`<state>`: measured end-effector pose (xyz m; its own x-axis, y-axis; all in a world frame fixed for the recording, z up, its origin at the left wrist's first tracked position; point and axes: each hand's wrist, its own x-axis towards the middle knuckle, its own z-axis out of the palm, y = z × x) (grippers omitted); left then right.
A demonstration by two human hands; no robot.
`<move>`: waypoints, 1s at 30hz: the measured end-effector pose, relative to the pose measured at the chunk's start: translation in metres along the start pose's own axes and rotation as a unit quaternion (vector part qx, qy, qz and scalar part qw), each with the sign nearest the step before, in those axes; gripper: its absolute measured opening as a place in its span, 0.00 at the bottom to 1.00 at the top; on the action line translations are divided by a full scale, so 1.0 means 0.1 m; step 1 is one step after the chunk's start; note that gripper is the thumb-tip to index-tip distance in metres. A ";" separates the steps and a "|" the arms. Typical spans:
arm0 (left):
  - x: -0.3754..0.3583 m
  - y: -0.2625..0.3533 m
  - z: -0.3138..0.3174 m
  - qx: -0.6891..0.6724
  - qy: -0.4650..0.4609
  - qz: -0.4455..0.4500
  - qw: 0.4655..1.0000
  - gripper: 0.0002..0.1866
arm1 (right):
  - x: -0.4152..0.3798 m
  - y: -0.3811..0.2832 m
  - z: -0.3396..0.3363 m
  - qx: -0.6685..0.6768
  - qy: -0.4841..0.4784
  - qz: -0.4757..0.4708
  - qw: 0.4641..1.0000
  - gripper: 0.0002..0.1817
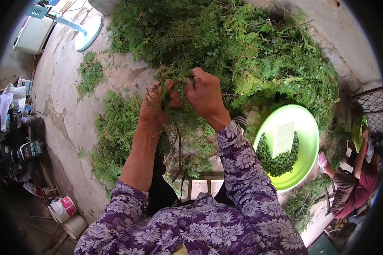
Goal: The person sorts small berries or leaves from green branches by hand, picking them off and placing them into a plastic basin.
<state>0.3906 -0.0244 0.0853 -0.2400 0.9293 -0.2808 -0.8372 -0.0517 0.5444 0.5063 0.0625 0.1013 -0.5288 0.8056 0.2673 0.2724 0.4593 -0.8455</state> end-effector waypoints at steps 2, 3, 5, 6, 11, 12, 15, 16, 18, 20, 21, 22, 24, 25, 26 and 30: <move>-0.03 0.00 0.10 0.038 0.027 0.032 0.998 0.08 | 0.00 0.07 0.03 -0.001 0.009 -0.017 1.000 0.06; -0.04 0.02 0.12 0.038 0.026 0.032 0.998 0.08 | -0.01 0.13 0.06 -0.058 0.031 -0.032 0.997 0.07; -0.06 0.06 0.13 0.103 -0.037 0.016 0.994 0.10 | 0.06 0.23 0.00 -0.115 0.056 -0.047 0.991 0.07; -0.04 0.06 0.08 0.104 -0.040 0.015 0.994 0.10 | 0.11 0.32 -0.11 -0.088 0.048 0.028 0.995 0.07; -0.11 0.13 0.17 -0.019 -0.027 0.003 0.999 0.13 | 0.17 0.12 -0.32 0.447 -0.077 0.268 0.850 0.06; -0.11 0.14 0.17 -0.018 -0.026 0.003 0.999 0.13 | 0.15 0.01 -0.30 0.496 -0.081 0.279 0.818 0.07; -0.11 0.16 0.17 -0.037 -0.057 0.009 0.998 0.08 | 0.13 0.06 -0.26 0.579 -0.113 0.285 0.756 0.08; -0.11 0.17 0.18 -0.023 -0.036 0.003 0.999 0.10 | 0.13 0.07 -0.26 0.613 -0.140 0.279 0.726 0.08; -0.11 0.18 0.18 -0.008 -0.015 -0.003 1.000 0.13 | 0.11 0.05 -0.22 0.577 -0.144 0.285 0.751 0.09; -0.12 0.18 0.18 -0.032 -0.015 -0.003 0.999 0.12 | 0.09 -0.01 -0.18 0.540 -0.148 0.290 0.776 0.10; -0.12 0.17 0.18 -0.031 -0.016 -0.003 0.999 0.12 | 0.09 -0.03 -0.17 0.534 -0.167 0.275 0.782 0.12; -0.12 0.16 0.18 -0.026 0.015 -0.013 0.999 0.12 | 0.08 -0.05 -0.15 0.527 -0.187 0.260 0.787 0.14; -0.13 0.15 0.17 -0.021 0.046 -0.024 0.998 0.12 | 0.06 -0.06 -0.12 0.503 -0.190 0.251 0.805 0.16; -0.12 0.15 0.16 -0.003 0.039 -0.019 0.999 0.12 | 0.06 -0.06 -0.10 0.479 -0.194 0.241 0.821 0.19; -0.12 0.15 0.16 0.015 0.031 -0.014 0.999 0.12 | 0.05 -0.07 -0.09 0.480 -0.194 0.241 0.821 0.19; -0.10 0.11 0.08 -0.021 -0.023 -0.006 0.999 0.13 | 0.03 -0.14 -0.10 0.421 -0.181 0.204 0.865 0.21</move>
<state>0.3877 -0.0307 0.1008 -0.2072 0.9459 -0.2497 -0.8604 -0.0547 0.5067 0.5089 0.0618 0.1188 -0.7854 0.5964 -0.1656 -0.1054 -0.3926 -0.9137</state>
